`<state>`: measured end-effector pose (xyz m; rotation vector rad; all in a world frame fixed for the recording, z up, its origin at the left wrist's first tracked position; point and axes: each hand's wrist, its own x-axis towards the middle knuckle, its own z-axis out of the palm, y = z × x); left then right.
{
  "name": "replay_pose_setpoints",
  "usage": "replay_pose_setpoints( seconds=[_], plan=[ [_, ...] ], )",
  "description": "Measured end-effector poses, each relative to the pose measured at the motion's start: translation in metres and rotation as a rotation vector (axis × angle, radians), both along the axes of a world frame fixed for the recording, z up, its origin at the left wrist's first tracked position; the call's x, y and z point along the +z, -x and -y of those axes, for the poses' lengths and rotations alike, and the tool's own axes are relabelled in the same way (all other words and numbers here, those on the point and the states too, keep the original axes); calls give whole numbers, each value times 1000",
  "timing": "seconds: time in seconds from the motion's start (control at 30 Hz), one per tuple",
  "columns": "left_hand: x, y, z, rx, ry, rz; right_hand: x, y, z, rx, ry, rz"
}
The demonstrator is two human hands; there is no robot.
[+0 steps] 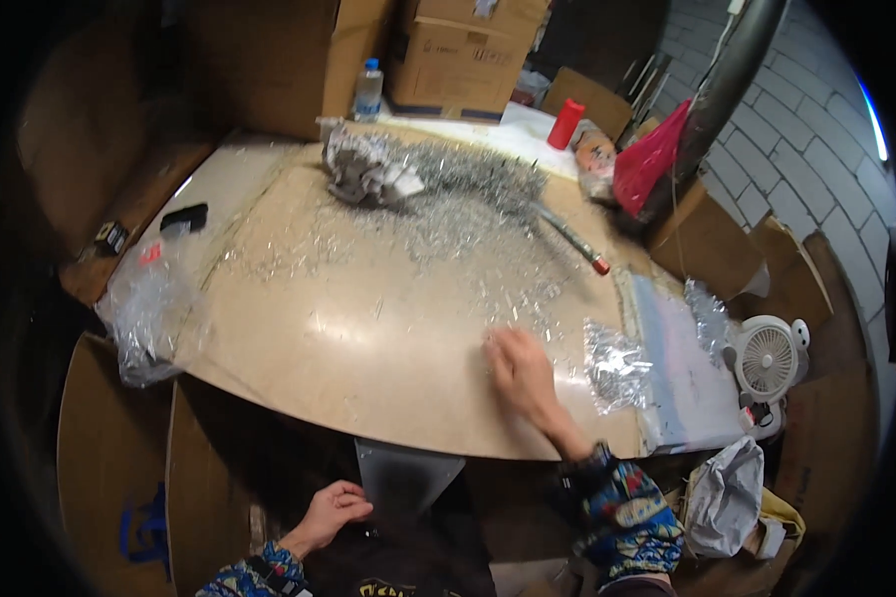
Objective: Collect small metal pins from a workbench and put them into small plastic bags.
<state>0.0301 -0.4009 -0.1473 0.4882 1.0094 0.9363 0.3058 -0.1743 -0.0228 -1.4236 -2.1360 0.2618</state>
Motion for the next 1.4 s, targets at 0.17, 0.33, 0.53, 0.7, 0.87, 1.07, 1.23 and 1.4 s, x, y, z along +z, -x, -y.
replay_pose_setpoints(
  seconds=[0.17,0.33,0.53,0.7,0.87,1.07,1.23,1.4],
  plan=[
    [1,-6,-8,12,88,54,-67,-25,-83,-267,-346,362],
    [-11,-3,-7,-21,137,84,-45,19,-63,87,12,-33],
    [-13,-1,-6,-62,194,83,-37,26,-32,101,-148,223],
    [-10,-9,4,-54,176,377,-18,35,-15,203,29,77],
    [-25,-17,10,-86,200,444,-12,17,-30,87,367,-538],
    [-19,-23,8,-183,281,628,-18,65,-25,360,-221,181],
    [-17,-25,10,-185,294,660,-24,75,-20,312,98,-95],
    [-11,-18,9,-218,285,692,-14,69,-46,351,252,-264]
  ],
)
